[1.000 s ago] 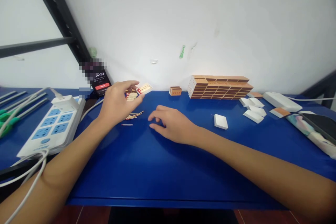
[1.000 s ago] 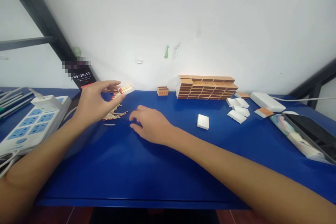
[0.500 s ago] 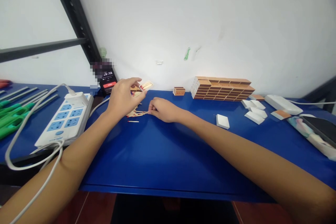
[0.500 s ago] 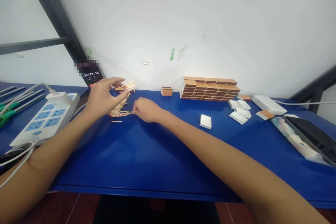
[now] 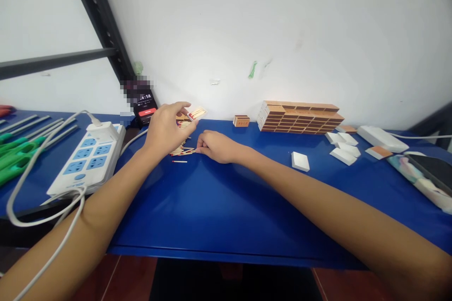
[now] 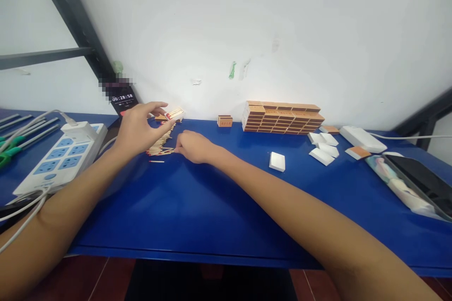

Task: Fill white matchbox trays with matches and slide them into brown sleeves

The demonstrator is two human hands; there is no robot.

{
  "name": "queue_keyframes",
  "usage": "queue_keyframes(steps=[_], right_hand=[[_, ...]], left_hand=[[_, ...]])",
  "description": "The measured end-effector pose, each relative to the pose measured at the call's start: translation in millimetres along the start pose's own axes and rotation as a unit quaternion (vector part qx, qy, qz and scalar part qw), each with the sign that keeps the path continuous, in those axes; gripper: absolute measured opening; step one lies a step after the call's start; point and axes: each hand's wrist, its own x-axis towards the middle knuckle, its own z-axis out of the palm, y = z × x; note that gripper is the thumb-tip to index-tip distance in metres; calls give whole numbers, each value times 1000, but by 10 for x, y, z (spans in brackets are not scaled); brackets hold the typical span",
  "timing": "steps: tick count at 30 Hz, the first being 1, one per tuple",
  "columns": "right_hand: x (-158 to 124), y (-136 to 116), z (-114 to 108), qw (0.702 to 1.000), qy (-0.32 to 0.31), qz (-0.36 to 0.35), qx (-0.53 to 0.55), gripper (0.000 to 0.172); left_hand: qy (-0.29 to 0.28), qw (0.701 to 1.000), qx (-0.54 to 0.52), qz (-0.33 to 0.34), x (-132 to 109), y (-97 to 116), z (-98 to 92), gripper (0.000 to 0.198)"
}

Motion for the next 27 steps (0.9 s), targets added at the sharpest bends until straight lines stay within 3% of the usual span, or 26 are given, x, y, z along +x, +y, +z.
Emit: queue_keyframes(steps=[7, 16, 20, 27], right_hand=[[-213, 127, -164, 1000, -13, -3, -17, 9], [-682, 384, -577, 997, 61, 47, -5, 10], [-683, 373, -543, 995, 95, 35, -13, 11], [-586, 360, -405, 998, 50, 29, -21, 6]], left_hand=[[-29, 1000, 4, 5, 0, -13, 19, 49], [-131, 987, -27, 88, -139, 20, 206, 49], [-167, 980, -58, 95, -229, 114, 276, 50], [-161, 975, -107, 106, -302, 181, 337, 48]])
